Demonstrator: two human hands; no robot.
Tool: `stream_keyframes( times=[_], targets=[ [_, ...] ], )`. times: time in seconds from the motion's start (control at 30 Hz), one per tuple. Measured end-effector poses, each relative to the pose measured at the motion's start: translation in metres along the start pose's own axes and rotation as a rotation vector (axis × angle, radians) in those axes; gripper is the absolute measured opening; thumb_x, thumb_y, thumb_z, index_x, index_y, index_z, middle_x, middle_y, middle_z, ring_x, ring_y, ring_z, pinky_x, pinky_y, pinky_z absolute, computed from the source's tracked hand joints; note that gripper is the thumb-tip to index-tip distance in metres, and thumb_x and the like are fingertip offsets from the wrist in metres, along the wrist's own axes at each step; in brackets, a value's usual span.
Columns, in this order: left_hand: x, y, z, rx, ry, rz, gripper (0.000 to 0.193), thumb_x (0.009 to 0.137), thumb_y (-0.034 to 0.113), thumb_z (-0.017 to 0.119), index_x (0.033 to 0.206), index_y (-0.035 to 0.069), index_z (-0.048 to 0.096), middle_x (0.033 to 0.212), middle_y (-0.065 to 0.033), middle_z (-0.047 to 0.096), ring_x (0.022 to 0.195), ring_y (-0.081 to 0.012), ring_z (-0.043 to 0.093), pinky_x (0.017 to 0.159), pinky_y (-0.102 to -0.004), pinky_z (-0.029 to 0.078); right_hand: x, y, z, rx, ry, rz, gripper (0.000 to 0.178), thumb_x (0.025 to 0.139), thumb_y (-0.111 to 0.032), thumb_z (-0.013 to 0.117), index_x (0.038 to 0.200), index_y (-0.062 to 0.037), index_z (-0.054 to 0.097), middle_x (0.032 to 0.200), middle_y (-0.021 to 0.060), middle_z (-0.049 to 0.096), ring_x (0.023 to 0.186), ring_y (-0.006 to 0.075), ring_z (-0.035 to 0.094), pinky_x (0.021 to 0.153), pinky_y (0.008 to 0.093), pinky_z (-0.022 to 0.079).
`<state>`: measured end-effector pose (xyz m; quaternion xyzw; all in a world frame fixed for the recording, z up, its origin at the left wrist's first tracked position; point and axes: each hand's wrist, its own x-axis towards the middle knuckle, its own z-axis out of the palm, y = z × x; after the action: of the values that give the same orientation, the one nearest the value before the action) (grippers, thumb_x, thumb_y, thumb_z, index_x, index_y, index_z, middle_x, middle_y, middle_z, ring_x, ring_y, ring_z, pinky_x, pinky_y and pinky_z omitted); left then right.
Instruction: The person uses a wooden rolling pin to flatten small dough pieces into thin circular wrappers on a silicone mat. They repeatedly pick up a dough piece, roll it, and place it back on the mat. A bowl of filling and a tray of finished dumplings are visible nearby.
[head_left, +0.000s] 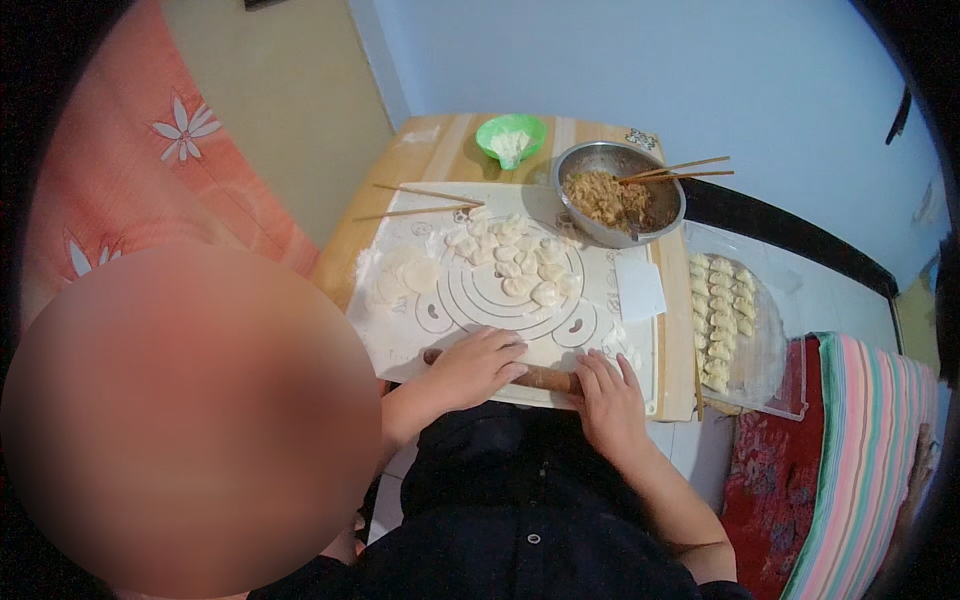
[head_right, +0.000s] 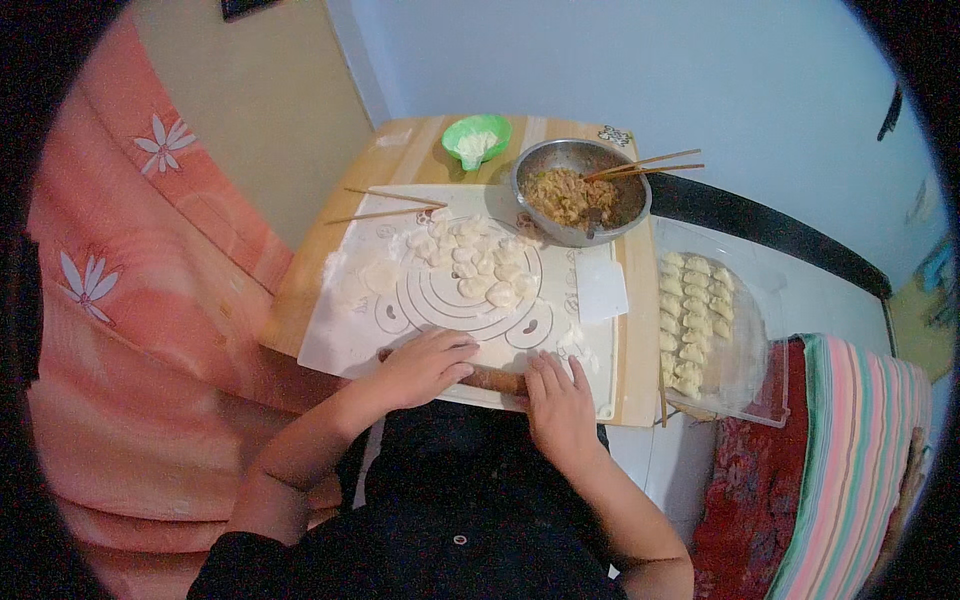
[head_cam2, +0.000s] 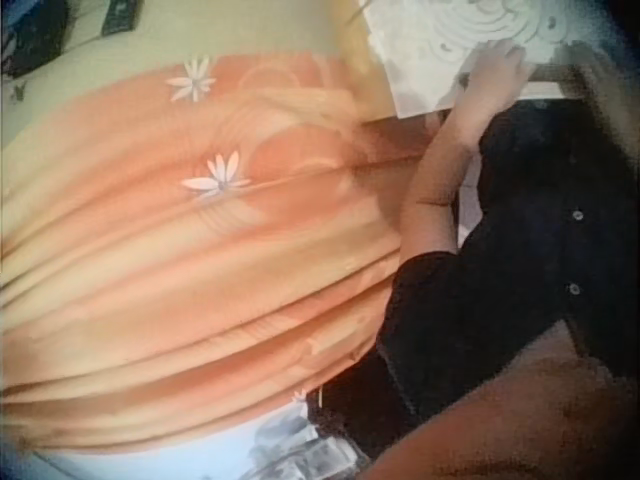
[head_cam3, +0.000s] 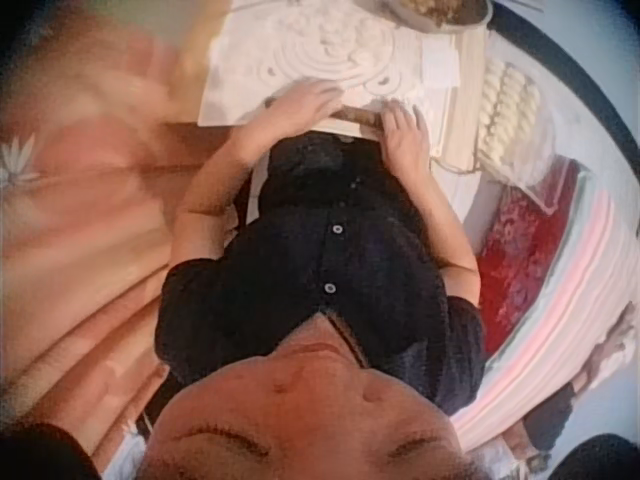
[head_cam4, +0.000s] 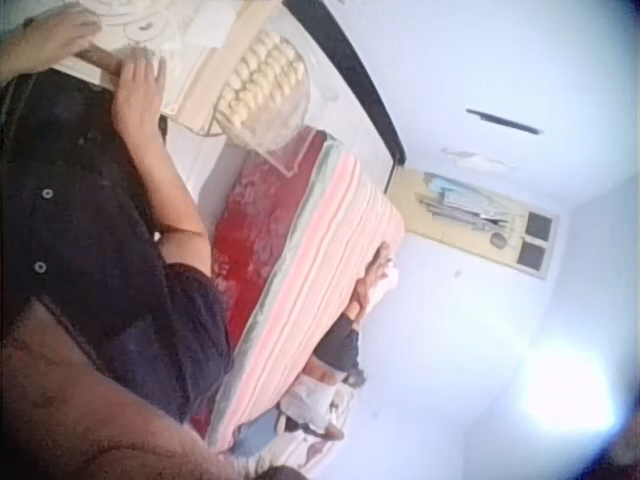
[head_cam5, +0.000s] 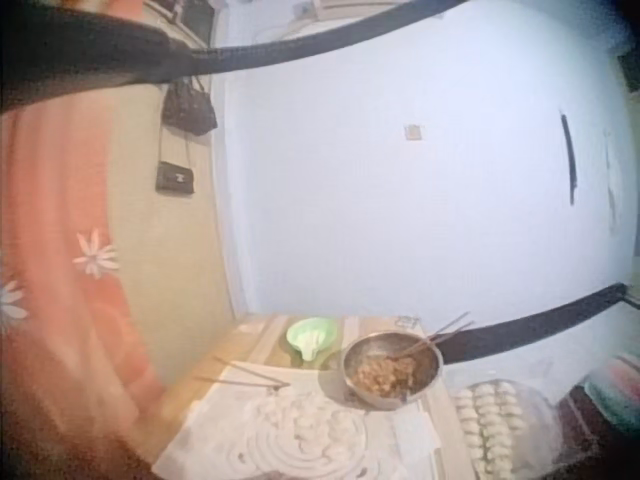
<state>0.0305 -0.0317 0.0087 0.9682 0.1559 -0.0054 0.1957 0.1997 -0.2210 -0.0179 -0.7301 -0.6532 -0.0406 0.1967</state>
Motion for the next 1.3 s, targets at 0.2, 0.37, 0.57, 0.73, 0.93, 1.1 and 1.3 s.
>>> stream_keyframes(
  times=[0.2,0.37,0.57,0.73,0.93,1.1,1.3],
  targets=[
    [0.005,-0.051,0.009,0.218,0.413,-0.195,0.053,0.096,0.041,0.051,0.135,0.006,0.054,0.146,-0.0134,0.047,0.138,-0.0287,0.038,0.114,-0.0517,0.024,0.078,0.025,0.025,-0.130,0.049,0.059,0.062,0.095,-0.040,0.050,0.142,0.0000,0.042,0.151,0.0153,0.040,0.142,0.0311,0.032,0.115,0.0501,0.024],
    [-0.028,-0.033,0.018,0.240,0.391,-0.304,0.056,0.094,0.035,0.054,0.140,0.005,0.048,0.150,-0.0161,0.041,0.142,-0.0300,0.032,0.116,-0.0516,0.021,0.037,0.003,0.012,-0.042,-0.110,0.025,0.069,0.096,-0.043,0.049,0.146,0.0031,0.035,0.154,0.0172,0.033,0.145,0.0312,0.027,0.117,0.0495,0.021],
    [-0.013,-0.048,0.013,0.268,0.482,-0.378,0.062,0.095,0.041,0.053,0.144,0.004,0.042,0.154,-0.0149,0.035,0.144,-0.0309,0.028,0.117,-0.0533,0.018,0.078,0.017,0.022,-0.098,-0.058,-0.014,0.069,0.097,-0.043,0.047,0.149,0.0006,0.030,0.157,0.0172,0.029,0.147,0.0309,0.023,0.119,0.0478,0.017],
    [0.035,-0.076,-0.004,0.233,0.501,-0.581,0.064,0.098,0.046,0.043,0.148,0.005,0.036,0.156,-0.0141,0.033,0.146,-0.0305,0.026,0.118,-0.0522,0.015,0.140,0.043,0.049,-0.020,0.079,0.149,0.067,0.098,-0.042,0.045,0.150,-0.0041,0.029,0.159,0.0173,0.024,0.148,0.0310,0.020,0.119,0.0482,0.017],
    [-0.043,-0.010,0.010,0.199,0.187,-0.246,0.061,0.098,0.039,0.048,0.147,0.003,0.037,0.156,-0.0146,0.031,0.145,-0.0289,0.027,0.117,-0.0507,0.019,0.025,0.014,0.011,0.048,-0.012,0.005,0.077,0.089,-0.034,0.061,0.144,0.0084,0.031,0.153,0.0272,0.028,0.144,0.0412,0.025,0.116,0.0530,0.021],
    [-0.006,-0.005,0.012,-0.106,0.060,0.033,0.066,0.095,0.030,0.056,0.149,0.003,0.032,0.153,-0.0181,0.035,0.140,-0.0342,0.035,0.114,-0.0449,0.028,-0.007,0.007,0.007,0.035,0.029,-0.002,0.067,0.078,-0.024,0.073,0.133,0.0032,0.045,0.145,0.0203,0.042,0.138,0.0379,0.037,0.114,0.0507,0.027],
    [0.007,0.017,0.010,-0.205,-0.081,0.244,0.064,0.088,0.019,0.065,0.145,0.005,0.039,0.142,-0.0191,0.047,0.132,-0.0360,0.043,0.111,-0.0433,0.034,0.018,0.021,0.009,0.124,0.086,-0.027,0.048,0.071,-0.017,0.077,0.113,-0.0031,0.058,0.119,0.0120,0.058,0.112,0.0310,0.053,0.096,0.0447,0.041]
  ],
)
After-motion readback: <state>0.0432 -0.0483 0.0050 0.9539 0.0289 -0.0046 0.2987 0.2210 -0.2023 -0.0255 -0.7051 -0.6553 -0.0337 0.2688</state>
